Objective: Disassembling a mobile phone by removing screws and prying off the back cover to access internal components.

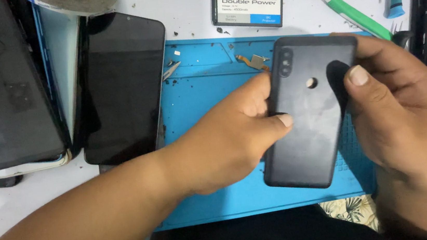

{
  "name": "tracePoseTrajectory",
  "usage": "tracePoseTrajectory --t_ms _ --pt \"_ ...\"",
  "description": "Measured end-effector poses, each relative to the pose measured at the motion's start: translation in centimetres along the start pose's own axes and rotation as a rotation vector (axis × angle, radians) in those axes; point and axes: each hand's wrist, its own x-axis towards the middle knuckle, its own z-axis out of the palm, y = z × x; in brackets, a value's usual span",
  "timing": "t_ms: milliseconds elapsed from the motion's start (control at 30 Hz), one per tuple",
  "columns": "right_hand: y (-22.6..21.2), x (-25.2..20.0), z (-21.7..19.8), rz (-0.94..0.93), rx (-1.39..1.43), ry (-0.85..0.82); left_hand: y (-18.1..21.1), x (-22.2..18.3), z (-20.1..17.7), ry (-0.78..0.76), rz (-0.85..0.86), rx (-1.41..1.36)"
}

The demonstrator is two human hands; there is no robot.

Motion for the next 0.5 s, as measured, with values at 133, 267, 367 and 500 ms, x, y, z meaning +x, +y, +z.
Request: tracePoseTrajectory --t_ms 133,267,367,500 --pt "0.4 -0.1 -0.4 -0.153 -0.268 0.038 1.6 -0.2 0.5 0.151 -0.209 -0.018" --pt "0.3 -0.4 -1.1 -0.223 -0.331 0.039 3.2 -0.5 1.1 0.194 -0.309 -0.063" --pt "0.7 -0.6 -2.3 -0.180 -0.173 -0.039 4.6 -0.8 1.5 0.099 -0.285 -0.028" --pt "-0.3 -1.4 -2.3 -0.296 -0.223 -0.138 4.3 -0.9 1.6 0.044 -0.205 0.026"
